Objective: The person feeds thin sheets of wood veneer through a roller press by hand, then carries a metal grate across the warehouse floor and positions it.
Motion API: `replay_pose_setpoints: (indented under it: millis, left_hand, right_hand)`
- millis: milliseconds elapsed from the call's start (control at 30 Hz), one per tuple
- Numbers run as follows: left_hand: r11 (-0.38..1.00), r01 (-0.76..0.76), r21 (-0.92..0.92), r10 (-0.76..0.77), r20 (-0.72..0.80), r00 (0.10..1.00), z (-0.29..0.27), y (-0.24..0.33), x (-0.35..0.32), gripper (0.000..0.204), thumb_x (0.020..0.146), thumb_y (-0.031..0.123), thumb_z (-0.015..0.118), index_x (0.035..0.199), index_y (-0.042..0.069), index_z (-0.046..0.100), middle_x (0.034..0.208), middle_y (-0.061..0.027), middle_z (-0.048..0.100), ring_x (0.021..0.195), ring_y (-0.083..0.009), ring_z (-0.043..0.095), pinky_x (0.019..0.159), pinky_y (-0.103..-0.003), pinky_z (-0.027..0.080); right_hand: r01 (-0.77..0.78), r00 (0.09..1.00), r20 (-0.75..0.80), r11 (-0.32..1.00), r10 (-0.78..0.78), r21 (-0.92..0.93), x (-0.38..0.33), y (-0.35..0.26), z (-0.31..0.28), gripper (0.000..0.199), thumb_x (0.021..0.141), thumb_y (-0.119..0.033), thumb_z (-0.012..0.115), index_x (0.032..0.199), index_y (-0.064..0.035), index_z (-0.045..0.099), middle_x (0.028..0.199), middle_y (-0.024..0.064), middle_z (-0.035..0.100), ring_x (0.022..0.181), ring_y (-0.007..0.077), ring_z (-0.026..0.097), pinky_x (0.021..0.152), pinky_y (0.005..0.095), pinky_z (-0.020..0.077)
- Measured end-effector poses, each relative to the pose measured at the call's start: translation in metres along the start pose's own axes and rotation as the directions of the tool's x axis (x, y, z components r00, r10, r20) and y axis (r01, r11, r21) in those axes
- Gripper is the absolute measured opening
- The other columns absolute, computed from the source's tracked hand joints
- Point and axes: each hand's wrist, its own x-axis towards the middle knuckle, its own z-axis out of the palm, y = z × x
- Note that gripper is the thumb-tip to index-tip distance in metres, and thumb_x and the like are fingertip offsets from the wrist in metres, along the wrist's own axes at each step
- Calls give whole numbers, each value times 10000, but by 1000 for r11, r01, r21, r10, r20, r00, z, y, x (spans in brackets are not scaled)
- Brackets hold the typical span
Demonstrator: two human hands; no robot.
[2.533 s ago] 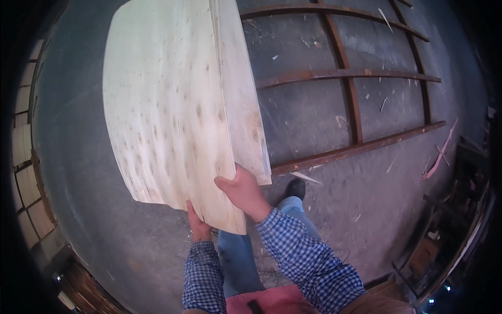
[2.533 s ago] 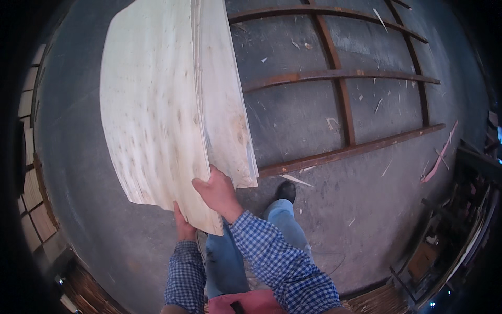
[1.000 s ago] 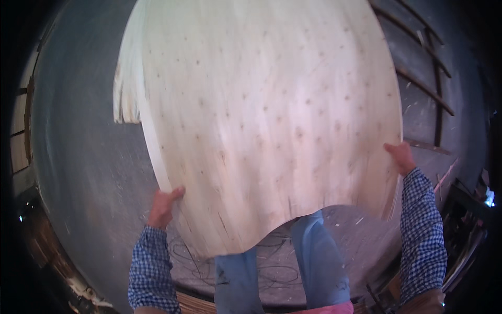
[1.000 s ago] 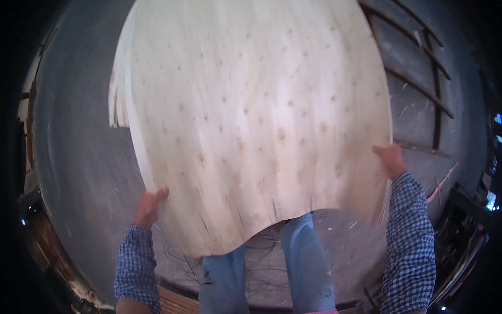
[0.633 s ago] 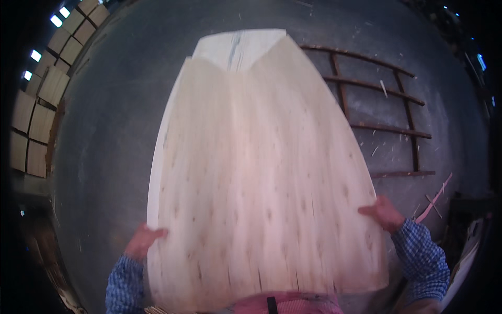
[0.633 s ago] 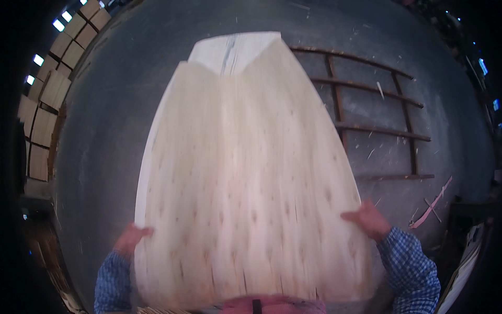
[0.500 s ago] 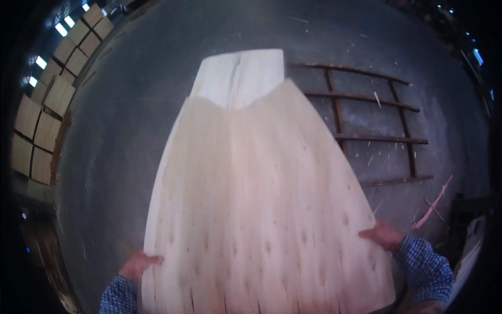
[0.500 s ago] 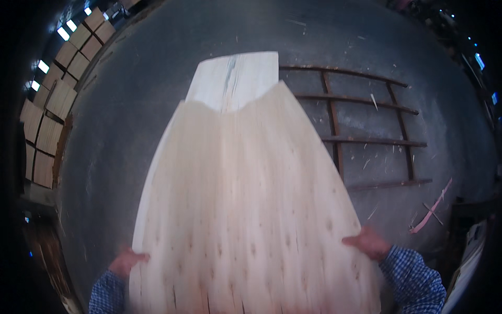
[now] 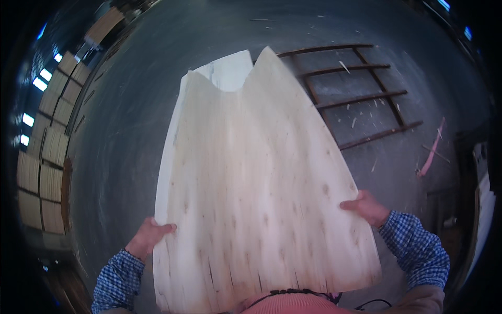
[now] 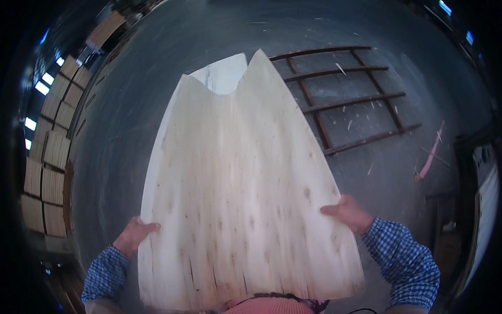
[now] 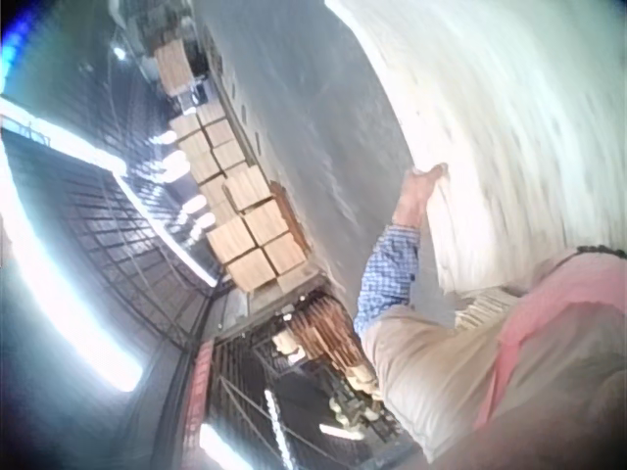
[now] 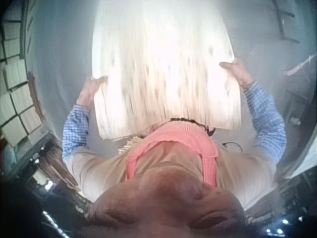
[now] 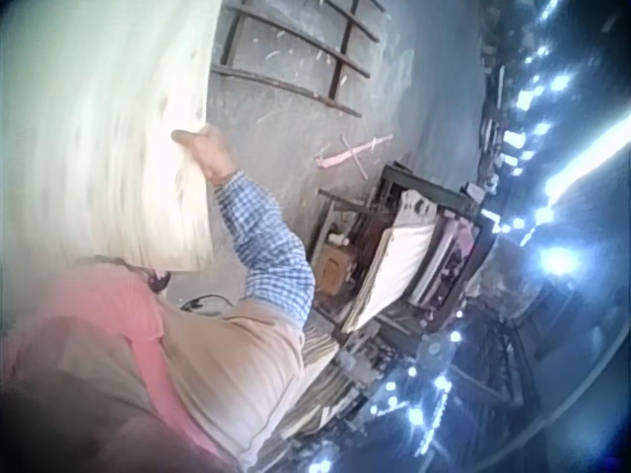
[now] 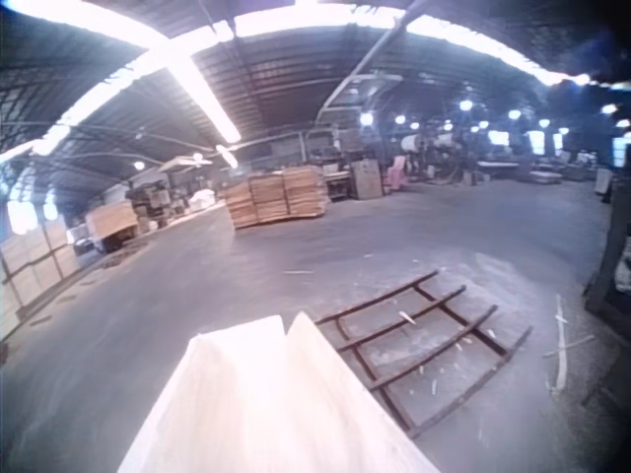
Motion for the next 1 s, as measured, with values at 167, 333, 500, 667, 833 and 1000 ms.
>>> replay_pose_setpoints:
  millis: [167,333,500,667,833,1000]
  left_hand:
    - [987,-159,22,157,84,984,-19,23,-13,315,802,56,709,1057,-118,644,929,-177,698,741,-195,688,651,-334,574]
    - [904,-427,-19,422,200,884,165,100,110,333,803,73,701,1084,-93,639,950,-159,697,762,-204,683,670,-321,565]
    - [774,-632,36,592,311,743,336,167,144,430,786,25,638,1198,-82,577,1031,-127,680,882,-225,666,792,-321,547]
    - [632,-768,-104,738,382,556,548,224,177,417,767,26,572,1166,-92,580,1012,-142,673,874,-227,669,773,-336,556]
    - [515,-835,-194,746,581,325,610,307,79,408,789,48,576,1169,-100,590,995,-144,688,829,-229,675,771,-330,550]
    - [450,-880,-156,696,679,235,765,410,5,373,786,67,590,1117,-104,620,940,-140,699,777,-210,683,728,-318,553]
  right_hand:
    - [198,970,-186,950,-154,242,-99,31,-4,374,816,-52,692,1160,72,614,1017,125,693,856,165,674,768,293,539]
    - [327,878,-436,915,-200,237,-39,120,-107,387,814,-33,687,1179,63,602,1035,106,688,880,160,667,798,299,532]
    - [442,687,-671,893,-279,81,-37,253,-199,314,810,-100,688,1088,46,666,966,79,702,844,138,637,778,312,517]
    - [475,545,-805,878,-235,65,-36,356,-322,366,824,-135,720,1138,36,645,1010,60,681,898,110,606,809,287,503]
    - [468,422,-898,878,-121,102,-139,374,-342,368,831,-102,703,1167,32,637,1020,62,682,900,110,613,817,282,508]
    - [505,251,-968,853,0,130,-183,422,-434,365,807,-141,710,1125,32,658,963,93,701,862,125,638,785,288,513]
